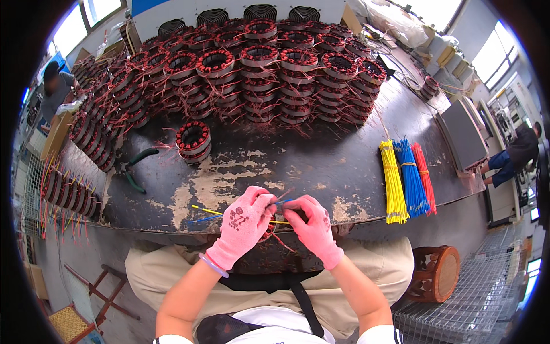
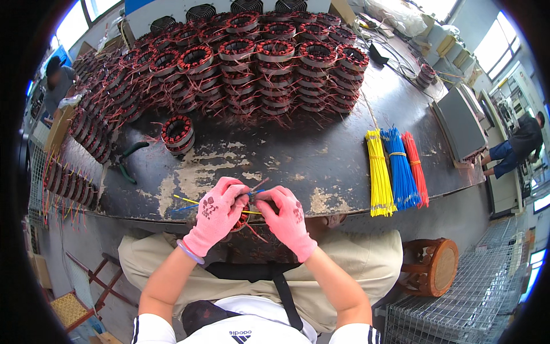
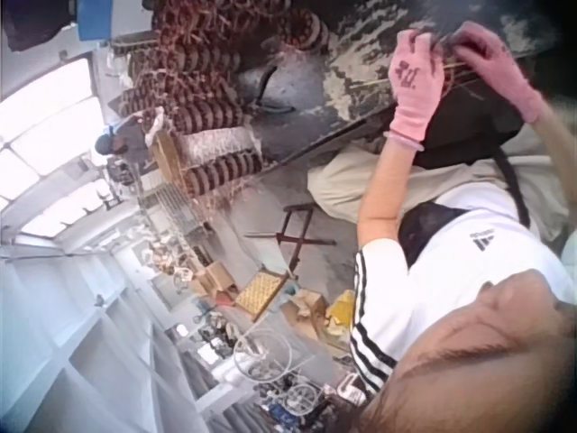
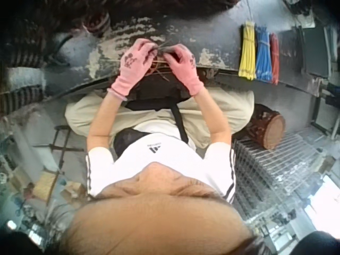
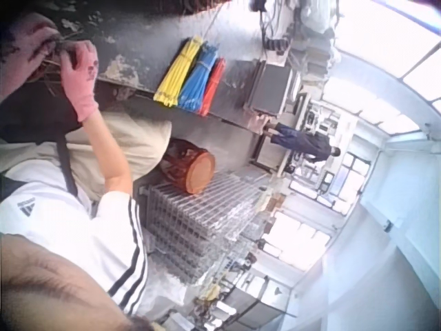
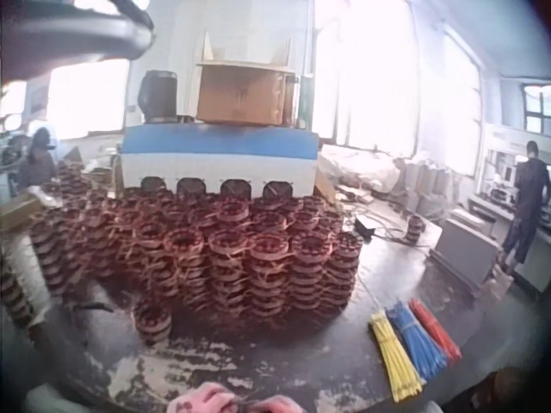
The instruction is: The person picks up a stator from a large pile on a workbench and uses a zip tie to secure the copper wiring. They then use pliers to trim the excess end of the zip tie and place the stator into a separate stack.
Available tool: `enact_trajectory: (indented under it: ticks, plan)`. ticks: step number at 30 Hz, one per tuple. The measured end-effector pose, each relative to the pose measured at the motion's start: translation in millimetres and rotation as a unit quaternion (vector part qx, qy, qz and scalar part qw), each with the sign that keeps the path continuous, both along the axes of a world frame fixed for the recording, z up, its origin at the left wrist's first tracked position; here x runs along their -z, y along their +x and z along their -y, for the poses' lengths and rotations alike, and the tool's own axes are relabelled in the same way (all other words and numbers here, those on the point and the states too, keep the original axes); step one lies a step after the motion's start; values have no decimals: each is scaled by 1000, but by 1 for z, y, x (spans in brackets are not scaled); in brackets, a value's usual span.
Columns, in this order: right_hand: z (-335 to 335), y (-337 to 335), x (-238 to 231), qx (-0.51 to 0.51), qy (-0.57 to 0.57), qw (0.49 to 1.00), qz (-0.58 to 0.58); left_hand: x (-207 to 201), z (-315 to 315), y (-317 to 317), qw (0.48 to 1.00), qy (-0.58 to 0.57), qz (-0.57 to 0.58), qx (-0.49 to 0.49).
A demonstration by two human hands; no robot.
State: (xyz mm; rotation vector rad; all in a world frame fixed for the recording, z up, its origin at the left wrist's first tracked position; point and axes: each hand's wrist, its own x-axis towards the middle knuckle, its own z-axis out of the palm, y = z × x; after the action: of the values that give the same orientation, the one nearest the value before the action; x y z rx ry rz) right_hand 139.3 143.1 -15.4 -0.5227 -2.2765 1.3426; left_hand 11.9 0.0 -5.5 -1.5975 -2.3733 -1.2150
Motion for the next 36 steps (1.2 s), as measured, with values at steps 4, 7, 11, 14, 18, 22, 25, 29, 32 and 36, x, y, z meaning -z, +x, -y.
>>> enact_trajectory:
  ticks: [4, 7, 11, 14, 18, 22, 25, 29, 32, 36]
  plan:
    - [3, 10, -5, 40, 75, 996, -40, -6, 0, -7, 999, -4, -14, 48]
    - [-3, 8, -13, 21, 177, 981, -71, -7, -1, -8, 997, -16, -22, 70]
    - [-11, 6, -11, -50, 103, 992, -54, -17, -2, -5, 996, -45, -32, 69]
    - [-12, 7, -11, -53, -28, 998, 3, -18, -3, -2, 995, -61, -42, 65]
    - [-15, 7, -12, -70, 1, 998, -8, -16, -4, 0, 996, -57, -17, 67]
    - [-20, 4, -20, -86, 46, 995, -4, -14, -3, 3, 997, -47, 22, 60]
    - [-19, 0, -30, -83, -62, 992, 66, -5, -3, 3, 997, -40, 28, 54]
    - [-40, -4, 6, -91, -277, 952, 95, -3, -11, 4, 997, -16, 5, 70]
    - [-25, -1, -19, -52, -40, 995, 80, 1, -5, 3, 998, -30, 22, 55]
    - [-22, 14, -28, -64, 348, 935, 5, 4, -8, 3, 998, -13, 23, 55]
